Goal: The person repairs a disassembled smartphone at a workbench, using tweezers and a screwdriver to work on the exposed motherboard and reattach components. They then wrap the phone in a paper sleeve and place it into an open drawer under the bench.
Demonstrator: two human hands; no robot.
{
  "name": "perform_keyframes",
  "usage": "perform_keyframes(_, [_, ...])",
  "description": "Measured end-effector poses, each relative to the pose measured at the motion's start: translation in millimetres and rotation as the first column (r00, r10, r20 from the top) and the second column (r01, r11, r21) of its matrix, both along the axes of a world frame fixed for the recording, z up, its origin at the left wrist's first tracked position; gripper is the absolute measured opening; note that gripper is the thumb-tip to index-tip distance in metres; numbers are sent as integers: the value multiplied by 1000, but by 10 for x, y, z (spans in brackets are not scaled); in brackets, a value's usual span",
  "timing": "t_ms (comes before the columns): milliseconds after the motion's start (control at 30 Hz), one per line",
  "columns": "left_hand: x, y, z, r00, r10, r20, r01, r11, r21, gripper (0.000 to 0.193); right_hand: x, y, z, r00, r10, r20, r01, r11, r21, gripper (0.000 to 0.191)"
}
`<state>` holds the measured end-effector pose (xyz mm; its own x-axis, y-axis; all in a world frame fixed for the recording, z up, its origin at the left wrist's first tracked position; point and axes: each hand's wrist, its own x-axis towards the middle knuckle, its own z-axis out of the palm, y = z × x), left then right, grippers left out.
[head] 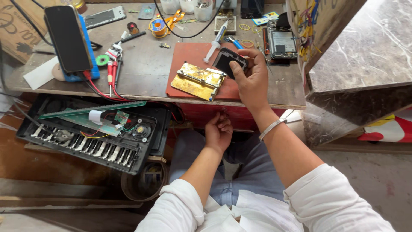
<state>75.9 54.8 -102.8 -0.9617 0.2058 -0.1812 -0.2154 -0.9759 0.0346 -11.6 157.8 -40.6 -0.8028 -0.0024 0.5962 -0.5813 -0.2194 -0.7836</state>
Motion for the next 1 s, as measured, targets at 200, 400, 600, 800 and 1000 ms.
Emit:
perform_keyframes(200, [-15, 74, -30, 984, 64, 164, -43, 990, -131, 3, -17, 4, -28, 999, 37, 14, -37, 999, -8, 32])
perform_keyframes(400, [314, 99, -264, 942, 79, 326, 1, 971, -239, 11, -5, 14, -30, 1000, -1, 0, 1, 1000, 22, 32])
perform_keyframes(600, [1108, 32, -674, 854, -8, 521, 133, 970, -203, 14, -12, 58, -105, 999, -30, -37, 32, 999, 36, 32])
perform_keyframes(800, [1497, -117, -861, 871, -106, 479, 220, 957, -189, 6, -5, 106, -149, 998, 1, -68, -1, 1000, 5, 32])
perform_keyframes(1000, [1498, -190, -698, 804, -49, 592, 365, 827, -428, 22, 148, 147, -20, 991, 129, -24, -131, 983, -129, 29])
